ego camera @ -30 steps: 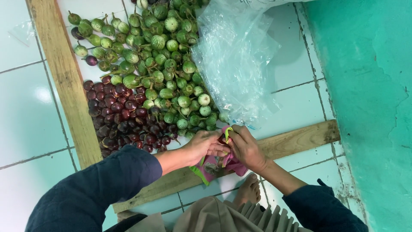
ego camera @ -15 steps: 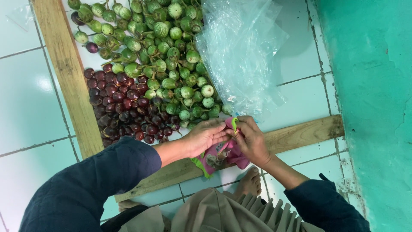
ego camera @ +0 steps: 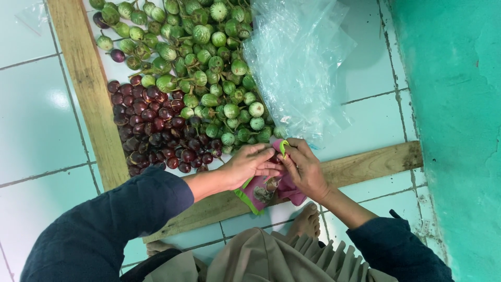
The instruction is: The person sorts round green and purple vegetables on a wooden board, wipes some of the purple ones with a pink cloth, and places a few into a small plastic bag.
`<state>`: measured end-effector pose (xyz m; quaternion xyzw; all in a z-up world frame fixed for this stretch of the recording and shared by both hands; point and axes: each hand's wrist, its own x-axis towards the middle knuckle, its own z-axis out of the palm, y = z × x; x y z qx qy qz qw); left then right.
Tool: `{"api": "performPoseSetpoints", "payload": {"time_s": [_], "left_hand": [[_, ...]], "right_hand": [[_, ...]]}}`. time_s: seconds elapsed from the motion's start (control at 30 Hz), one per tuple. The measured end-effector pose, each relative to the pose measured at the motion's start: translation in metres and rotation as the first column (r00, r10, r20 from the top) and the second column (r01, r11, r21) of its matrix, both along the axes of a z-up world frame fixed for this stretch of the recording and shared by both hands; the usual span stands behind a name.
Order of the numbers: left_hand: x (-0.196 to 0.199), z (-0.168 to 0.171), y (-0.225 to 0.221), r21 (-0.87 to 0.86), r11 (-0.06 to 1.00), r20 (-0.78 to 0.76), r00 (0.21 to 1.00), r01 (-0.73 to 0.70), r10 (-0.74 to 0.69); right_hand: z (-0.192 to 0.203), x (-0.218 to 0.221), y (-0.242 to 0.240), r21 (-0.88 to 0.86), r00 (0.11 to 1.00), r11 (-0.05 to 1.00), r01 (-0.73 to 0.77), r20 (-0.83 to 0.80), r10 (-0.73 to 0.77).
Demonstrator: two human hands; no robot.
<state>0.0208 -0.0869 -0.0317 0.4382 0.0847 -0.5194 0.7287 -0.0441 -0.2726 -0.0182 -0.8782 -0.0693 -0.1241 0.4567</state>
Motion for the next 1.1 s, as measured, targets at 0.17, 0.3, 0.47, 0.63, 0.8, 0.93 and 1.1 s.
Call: {"api": "performPoseSetpoints", "payload": {"time_s": [0.17,0.3,0.47,0.63,0.8,0.93,1.1], "left_hand": [[-0.002,-0.025,0.009,0.018,0.999,-0.064,0.998,-0.029,0.030],[-0.007,-0.025,0.007,0.002,1.000,-0.070,0.997,-0.023,0.023],[-0.008,-0.030,0.010,-0.051,0.998,-0.104,0.994,-0.028,0.022],[-0.006,-0.020,0.007,-0.034,0.998,-0.044,0.998,-0.049,0.047],[0.006,0.012,0.003,-0.017,0.999,0.122,0.992,-0.038,0.040],[0.004,-0.002,-0.009,0.010,0.998,0.163,0.985,-0.057,0.054],[0.003,0.005,-0.022,0.116,0.989,0.314,0.941,0.089,-0.122]], "right_hand": [[-0.015,-0.006,-0.005,-0.124,0.988,0.984,-0.129,0.070,0.138],[-0.029,-0.015,-0.007,-0.154,0.987,0.980,-0.127,0.079,0.140],[-0.037,-0.016,-0.009,-0.122,0.989,0.987,-0.108,0.086,0.119],[-0.033,-0.017,-0.006,-0.136,0.995,0.990,-0.041,0.080,0.052],[-0.029,-0.027,-0.019,-0.015,0.958,0.997,0.078,-0.276,-0.079],[-0.026,-0.039,-0.022,-0.086,0.818,0.982,0.170,-0.543,-0.189],[0.014,-0.023,-0.012,0.048,0.812,0.972,0.228,-0.561,-0.163]]}}
